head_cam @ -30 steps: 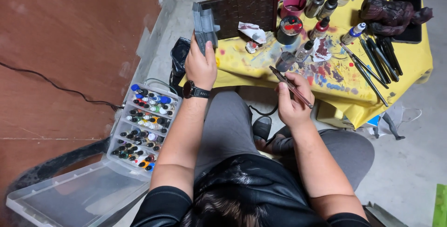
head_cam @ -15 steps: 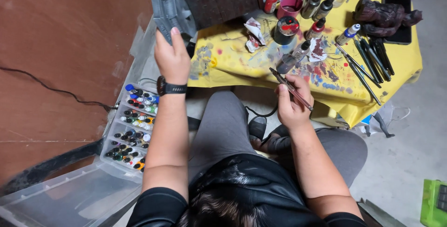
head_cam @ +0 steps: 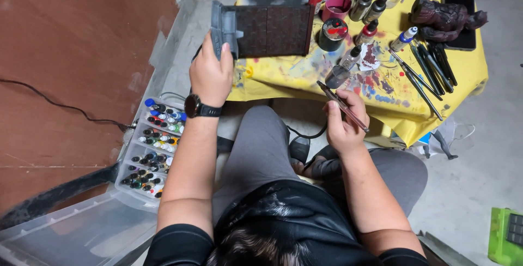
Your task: The person is using an airbrush to paint a miniature base, rotating it to ensure even coverage.
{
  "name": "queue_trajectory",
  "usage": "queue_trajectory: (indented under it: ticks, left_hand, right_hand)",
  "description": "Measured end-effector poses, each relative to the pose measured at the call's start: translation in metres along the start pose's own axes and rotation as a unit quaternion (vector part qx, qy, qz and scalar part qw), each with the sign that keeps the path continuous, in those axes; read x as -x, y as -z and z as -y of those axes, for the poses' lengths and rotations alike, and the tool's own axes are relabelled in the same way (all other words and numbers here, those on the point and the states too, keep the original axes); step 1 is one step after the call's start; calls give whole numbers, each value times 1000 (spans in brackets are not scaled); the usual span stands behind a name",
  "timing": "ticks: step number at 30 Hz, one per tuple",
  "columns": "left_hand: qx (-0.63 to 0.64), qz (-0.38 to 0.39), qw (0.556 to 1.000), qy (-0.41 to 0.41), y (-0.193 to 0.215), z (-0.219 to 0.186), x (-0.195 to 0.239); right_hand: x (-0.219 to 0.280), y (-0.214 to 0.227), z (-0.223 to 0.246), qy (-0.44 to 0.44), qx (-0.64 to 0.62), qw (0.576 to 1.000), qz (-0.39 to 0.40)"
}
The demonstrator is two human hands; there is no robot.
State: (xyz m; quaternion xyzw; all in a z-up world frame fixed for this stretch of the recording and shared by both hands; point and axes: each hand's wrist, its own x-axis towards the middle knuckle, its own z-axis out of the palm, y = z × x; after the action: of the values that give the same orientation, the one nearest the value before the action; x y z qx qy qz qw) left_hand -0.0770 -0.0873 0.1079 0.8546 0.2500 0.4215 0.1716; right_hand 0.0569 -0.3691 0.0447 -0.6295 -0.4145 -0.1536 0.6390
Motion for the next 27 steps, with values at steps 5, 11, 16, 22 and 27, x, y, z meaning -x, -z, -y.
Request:
queue_trajectory:
  ticks: [5, 11, 16, 22, 27]
  left_hand:
    - [-49, -22, 998, 8, -25, 19, -15]
    - [-23, -41, 998, 36, -26, 18, 2]
    - [-29, -58, 998, 12, -35, 26, 22]
    - [-34, -63, 997, 21, -42, 34, 36]
    - [-40, -50, 998, 29, -42, 34, 49]
  right_hand:
    - [2, 0, 6, -1, 28, 1000, 13]
    - [-10, 3, -1, -11, 58, 998, 10]
    - [-35, -14, -8, 61, 93, 994, 3]
    - [-54, -38, -17, 84, 118, 989, 22]
    - [-53, -43, -21, 75, 130, 988, 43]
